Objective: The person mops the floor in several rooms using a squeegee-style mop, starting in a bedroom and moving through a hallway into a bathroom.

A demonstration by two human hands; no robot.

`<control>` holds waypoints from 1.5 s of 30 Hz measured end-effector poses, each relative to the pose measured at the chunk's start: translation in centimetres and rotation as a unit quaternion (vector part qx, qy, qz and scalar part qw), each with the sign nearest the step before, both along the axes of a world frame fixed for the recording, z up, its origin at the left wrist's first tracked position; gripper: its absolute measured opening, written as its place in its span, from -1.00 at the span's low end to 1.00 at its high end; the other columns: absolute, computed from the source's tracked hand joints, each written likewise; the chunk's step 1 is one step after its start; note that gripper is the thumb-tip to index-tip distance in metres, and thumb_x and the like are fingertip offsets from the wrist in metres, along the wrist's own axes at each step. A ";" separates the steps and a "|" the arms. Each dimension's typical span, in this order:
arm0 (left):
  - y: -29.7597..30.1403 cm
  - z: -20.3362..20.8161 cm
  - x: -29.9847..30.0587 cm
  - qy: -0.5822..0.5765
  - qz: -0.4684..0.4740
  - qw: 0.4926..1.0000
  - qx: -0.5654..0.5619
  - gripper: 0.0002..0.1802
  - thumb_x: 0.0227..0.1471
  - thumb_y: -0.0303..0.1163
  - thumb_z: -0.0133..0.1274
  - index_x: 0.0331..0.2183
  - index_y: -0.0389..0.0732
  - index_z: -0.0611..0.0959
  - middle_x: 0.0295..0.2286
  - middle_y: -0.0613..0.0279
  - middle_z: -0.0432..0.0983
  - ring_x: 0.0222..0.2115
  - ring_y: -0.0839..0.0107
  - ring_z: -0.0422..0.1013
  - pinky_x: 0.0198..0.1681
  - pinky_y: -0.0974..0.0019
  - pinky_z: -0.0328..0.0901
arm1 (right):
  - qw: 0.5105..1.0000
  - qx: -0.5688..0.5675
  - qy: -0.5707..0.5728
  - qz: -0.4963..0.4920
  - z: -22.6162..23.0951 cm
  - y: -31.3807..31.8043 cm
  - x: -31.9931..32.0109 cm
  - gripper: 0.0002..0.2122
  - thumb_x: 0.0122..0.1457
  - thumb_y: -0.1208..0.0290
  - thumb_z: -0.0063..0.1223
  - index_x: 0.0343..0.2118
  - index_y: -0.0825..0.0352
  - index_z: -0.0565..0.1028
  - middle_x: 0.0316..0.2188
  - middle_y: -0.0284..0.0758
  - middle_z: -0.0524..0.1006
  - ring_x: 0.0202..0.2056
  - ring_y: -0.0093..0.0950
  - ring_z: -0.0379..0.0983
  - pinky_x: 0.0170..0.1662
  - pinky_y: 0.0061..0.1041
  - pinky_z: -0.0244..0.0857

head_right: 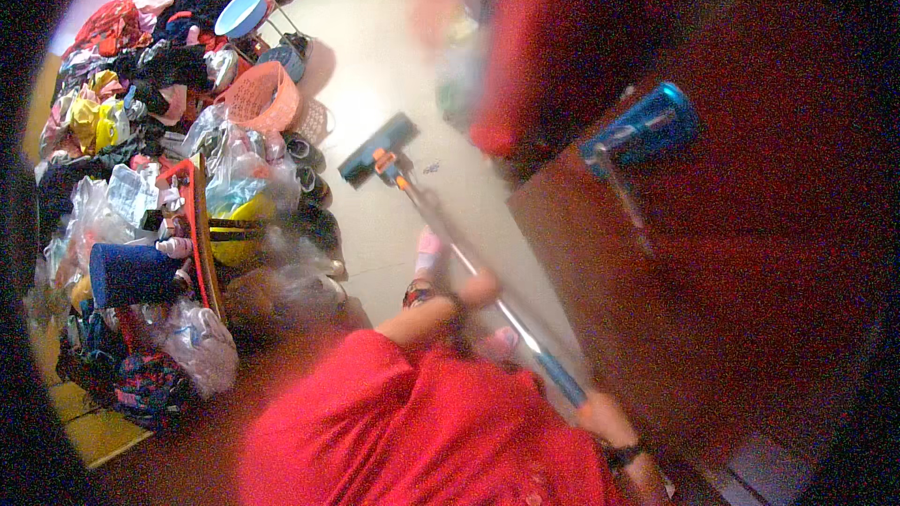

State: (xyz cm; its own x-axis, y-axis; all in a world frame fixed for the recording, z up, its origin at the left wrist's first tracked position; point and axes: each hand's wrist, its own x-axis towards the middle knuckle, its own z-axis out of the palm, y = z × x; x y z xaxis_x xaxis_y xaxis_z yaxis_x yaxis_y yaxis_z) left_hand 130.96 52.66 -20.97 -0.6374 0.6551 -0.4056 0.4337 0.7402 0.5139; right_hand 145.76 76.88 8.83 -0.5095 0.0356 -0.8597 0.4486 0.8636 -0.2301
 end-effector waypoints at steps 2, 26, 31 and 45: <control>3.0 2.0 3.0 -0.080 -0.002 0.997 0.022 -0.83 -0.25 -0.47 0.02 -0.48 -0.07 0.63 -0.46 0.11 0.50 -0.32 0.07 0.41 -0.30 0.14 0.39 | 0.994 -0.063 0.000 -0.088 2.2 2.1 2.9 -0.78 -0.06 0.35 0.08 -0.52 0.43 0.39 -0.64 -0.30 0.42 -0.54 -0.54 0.35 -0.46 -0.40 0.23; -21.1 -0.7 -23.8 0.032 0.173 0.984 -0.035 -0.90 -0.26 -0.40 0.04 -0.57 0.02 0.63 -0.50 0.19 0.50 -0.38 0.20 0.44 -0.37 0.18 0.35 | 0.963 -0.197 0.010 -0.185 -5.5 -20.2 -18.8 -0.77 -0.05 0.41 0.16 -0.45 0.34 0.30 -0.74 -0.45 0.29 -0.77 -0.68 0.22 -0.76 -0.67 0.07; -25.7 1.1 -24.9 0.114 0.151 0.981 -0.034 -0.87 -0.23 -0.44 0.01 -0.50 -0.03 0.60 -0.41 0.30 0.47 -0.18 0.29 0.33 -0.29 0.20 0.34 | 0.983 -0.144 -0.012 -0.118 -4.2 -25.0 -21.7 -0.78 -0.02 0.32 0.08 -0.43 0.40 0.42 -0.67 -0.33 0.43 -0.60 -0.50 0.33 -0.54 -0.41 0.24; -13.8 7.4 -9.8 -0.013 0.081 0.997 -0.001 -0.81 -0.21 -0.47 -0.01 -0.42 -0.18 0.60 -0.36 0.14 0.46 -0.21 0.14 0.31 -0.18 0.15 0.33 | 0.996 -0.055 -0.031 -0.057 5.6 -15.3 -9.7 -0.86 -0.08 0.43 0.00 -0.53 0.41 0.36 -0.65 -0.30 0.40 -0.57 -0.49 0.37 -0.48 -0.41 0.24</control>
